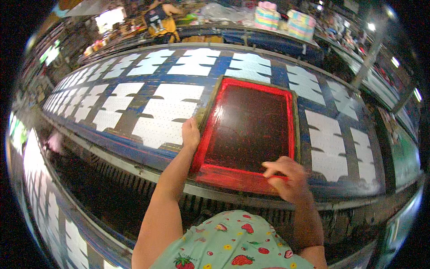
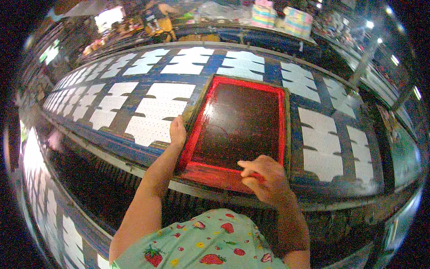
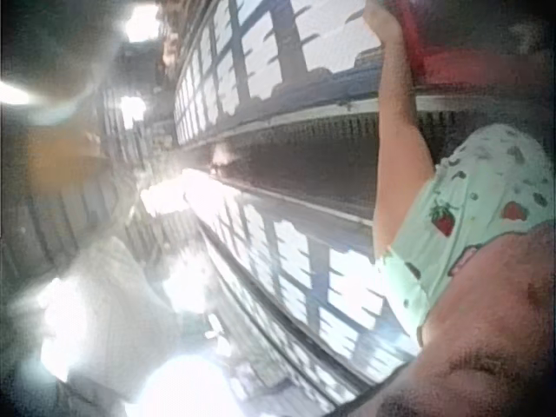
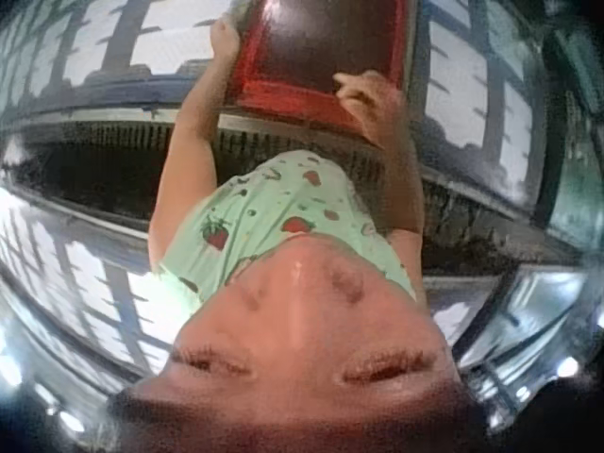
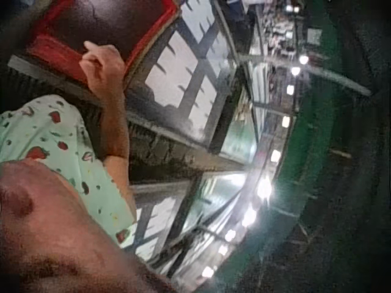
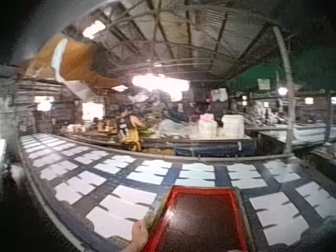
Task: The person uses a red squeegee to spread red ink across a screen-printing frame placed over white paper sheets on a workbench. The person repeatedly pulls the squeegee across the screen to transfer ink onto the paper, then lifts and repositions the frame to continue printing on adjacent sheets.
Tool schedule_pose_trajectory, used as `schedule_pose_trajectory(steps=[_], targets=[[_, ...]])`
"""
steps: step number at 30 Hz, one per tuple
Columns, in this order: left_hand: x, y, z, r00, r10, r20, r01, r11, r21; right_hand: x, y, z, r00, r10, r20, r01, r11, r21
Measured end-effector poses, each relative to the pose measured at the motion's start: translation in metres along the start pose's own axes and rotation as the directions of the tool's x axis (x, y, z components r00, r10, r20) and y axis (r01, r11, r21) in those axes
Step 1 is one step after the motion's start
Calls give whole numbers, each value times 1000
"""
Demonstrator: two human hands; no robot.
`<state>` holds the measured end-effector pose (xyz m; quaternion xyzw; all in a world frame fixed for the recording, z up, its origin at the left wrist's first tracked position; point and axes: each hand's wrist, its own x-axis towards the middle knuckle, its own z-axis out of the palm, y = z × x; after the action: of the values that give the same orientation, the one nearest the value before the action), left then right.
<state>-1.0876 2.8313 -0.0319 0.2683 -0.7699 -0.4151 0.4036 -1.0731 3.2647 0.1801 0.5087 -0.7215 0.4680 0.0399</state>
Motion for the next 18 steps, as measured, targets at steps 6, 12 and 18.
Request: schedule_pose_trajectory(steps=[6,12,18], targets=[[-1,-9,7,1000,0,-13,0,999,47,10,-74,-141,845,-471,-253,521,621,586],[4,-8,6,1000,-21,-22,26,970,241,-26,-90,-244,827,-528,194,339,743,577],[4,-6,7,995,6,-97,28,938,345,-54,-95,-258,893,-439,101,312,764,564]])
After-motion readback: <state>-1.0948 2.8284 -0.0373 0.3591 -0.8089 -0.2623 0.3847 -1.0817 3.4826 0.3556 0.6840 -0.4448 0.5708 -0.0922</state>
